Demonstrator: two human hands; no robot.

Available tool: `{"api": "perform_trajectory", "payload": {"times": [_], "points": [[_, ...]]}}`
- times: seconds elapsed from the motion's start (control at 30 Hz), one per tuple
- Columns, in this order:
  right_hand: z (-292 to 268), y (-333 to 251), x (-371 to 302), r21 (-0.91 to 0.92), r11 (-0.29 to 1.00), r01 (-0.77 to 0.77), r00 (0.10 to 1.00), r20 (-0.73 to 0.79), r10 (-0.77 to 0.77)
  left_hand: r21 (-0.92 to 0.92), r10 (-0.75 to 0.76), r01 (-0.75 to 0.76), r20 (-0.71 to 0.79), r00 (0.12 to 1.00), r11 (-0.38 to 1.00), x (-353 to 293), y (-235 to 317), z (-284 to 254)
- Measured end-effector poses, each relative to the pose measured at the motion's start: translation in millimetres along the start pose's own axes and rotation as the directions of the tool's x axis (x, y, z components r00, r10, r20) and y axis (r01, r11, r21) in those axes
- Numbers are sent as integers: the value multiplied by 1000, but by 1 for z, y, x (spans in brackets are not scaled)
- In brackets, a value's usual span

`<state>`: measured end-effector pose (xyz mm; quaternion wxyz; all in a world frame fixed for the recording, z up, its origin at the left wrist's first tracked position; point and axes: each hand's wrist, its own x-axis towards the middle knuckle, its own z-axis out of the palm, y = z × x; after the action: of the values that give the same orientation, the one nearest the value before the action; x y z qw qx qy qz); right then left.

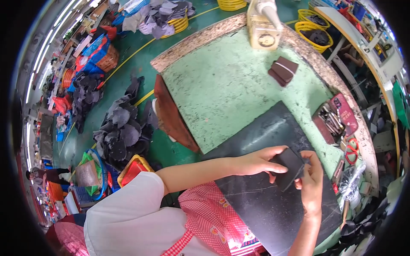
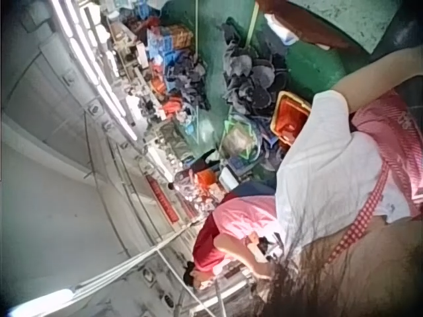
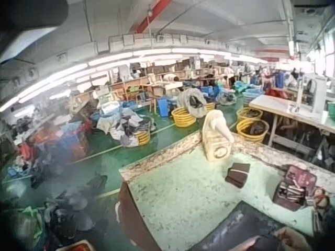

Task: Sorting, inspecting, and stacking black fabric shoe upper components at a factory workbench.

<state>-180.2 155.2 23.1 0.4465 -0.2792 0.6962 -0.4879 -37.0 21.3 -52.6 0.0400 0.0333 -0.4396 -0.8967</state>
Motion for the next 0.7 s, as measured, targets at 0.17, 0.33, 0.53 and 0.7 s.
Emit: {"api": "perform_trajectory", "payload": {"times": [0.17,0.33,0.53,0.7], "points": [[-3,3,0,43,999,-10,1000,18,9,63,-17,17,-15,1000,998,1,0,1],[-6,4,-7,-11,996,90,996,16,-90,-86,-142,147,60,988,985,3,7,7],[-5,14,-14,141,984,109,994,14,-112,-329,-126,172,157,979,928,-10,3,1],[-1,23,-27,111,978,177,983,-68,-170,-200,-205,212,56,977,956,-5,4,19]]}}
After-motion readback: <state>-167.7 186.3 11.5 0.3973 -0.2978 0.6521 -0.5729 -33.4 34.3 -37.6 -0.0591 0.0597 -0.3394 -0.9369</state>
